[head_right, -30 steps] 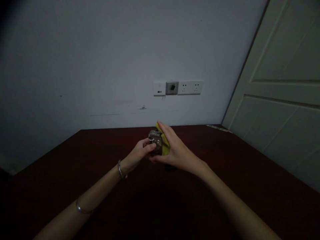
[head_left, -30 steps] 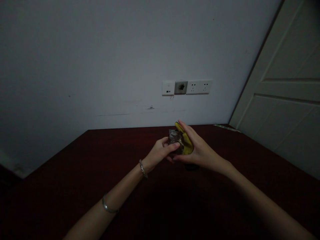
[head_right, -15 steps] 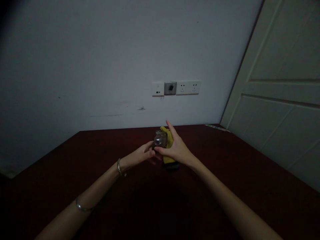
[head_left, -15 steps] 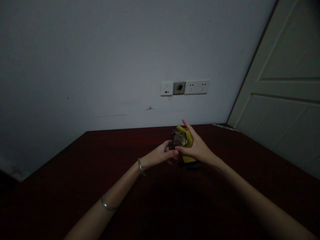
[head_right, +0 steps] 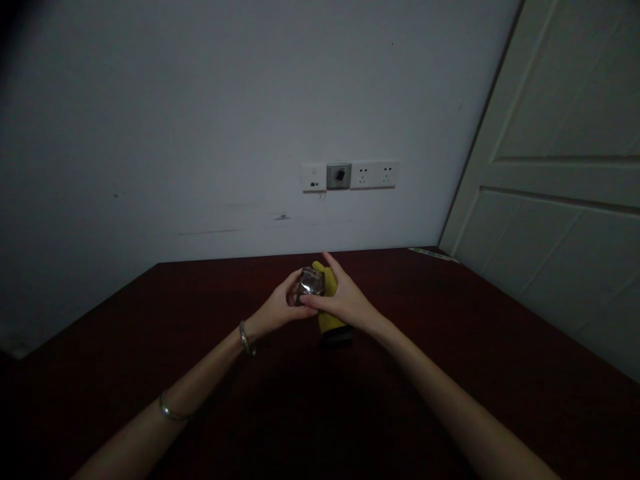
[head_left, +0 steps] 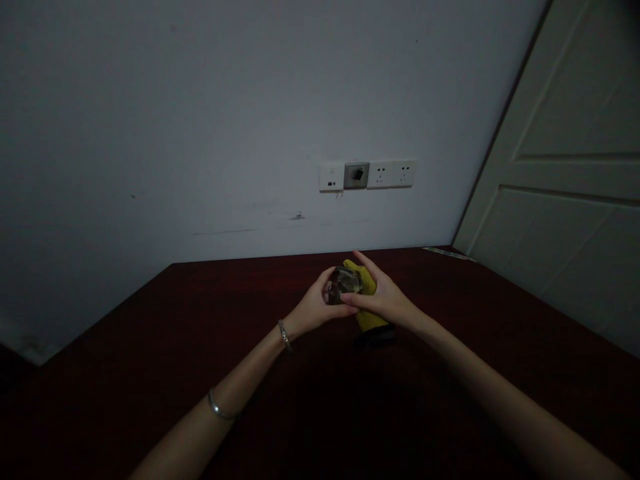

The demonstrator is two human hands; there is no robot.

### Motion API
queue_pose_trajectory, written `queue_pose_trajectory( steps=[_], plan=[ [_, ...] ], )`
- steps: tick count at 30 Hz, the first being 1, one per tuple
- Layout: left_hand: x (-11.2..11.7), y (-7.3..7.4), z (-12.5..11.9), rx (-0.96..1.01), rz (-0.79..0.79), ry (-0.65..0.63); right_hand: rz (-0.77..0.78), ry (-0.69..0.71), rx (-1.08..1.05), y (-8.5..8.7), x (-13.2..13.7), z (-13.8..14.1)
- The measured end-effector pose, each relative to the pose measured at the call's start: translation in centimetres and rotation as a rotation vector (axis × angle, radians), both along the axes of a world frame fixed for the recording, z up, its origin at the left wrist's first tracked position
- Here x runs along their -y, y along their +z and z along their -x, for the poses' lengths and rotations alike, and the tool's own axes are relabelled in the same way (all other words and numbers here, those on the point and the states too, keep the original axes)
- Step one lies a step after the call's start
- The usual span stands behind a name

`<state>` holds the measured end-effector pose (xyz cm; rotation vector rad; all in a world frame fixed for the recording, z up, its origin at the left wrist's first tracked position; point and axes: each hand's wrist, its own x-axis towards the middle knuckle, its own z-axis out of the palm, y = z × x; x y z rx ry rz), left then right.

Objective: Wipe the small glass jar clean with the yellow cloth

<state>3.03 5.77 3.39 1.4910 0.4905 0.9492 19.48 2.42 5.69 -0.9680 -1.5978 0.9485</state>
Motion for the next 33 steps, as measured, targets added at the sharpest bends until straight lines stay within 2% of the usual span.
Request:
queue_pose_trajectory(
  steps=[5, 12, 16, 18, 23, 26, 29, 33],
  plan=[
    [-0.2, -0.4, 0.1, 0.058, -0.007, 0.058, -0.103, -0.041, 0.052, 0.3, -0.1, -0.2],
    [0.1, -0.2, 0.2, 0.122, 0.021, 0.153, -0.025, -0.014, 0.069, 1.4, -0.5, -2.0],
    [0.2, 0.1, 0.3, 0.155, 0.015, 0.155, -0.059, -0.035, 0.073, 2.1, -0.2, -2.6],
    [0.3, 0.2, 0.3, 0.156, 0.006, 0.153, -0.121, -0.036, 0.141, 2.4, 0.0, -2.9],
    [0.7, 0.3, 0.3, 0.159, -0.010, 0.126, -0.418, -0.089, 0.390, 3.3, 0.6, -3.3],
    [0.9, 0.4, 0.1, 0.172, -0.003, 0.128, -0.540, -0.087, 0.474, 3.5, 0.9, -3.3],
    [0.9, 0.4, 0.0, 0.193, 0.012, 0.149, -0.638, -0.081, 0.538, 3.4, 1.0, -3.0],
    [1.1, 0.6, -0.1, 0.195, 0.022, 0.150, -0.689, -0.084, 0.565, 2.9, 1.0, -2.6]
  ],
)
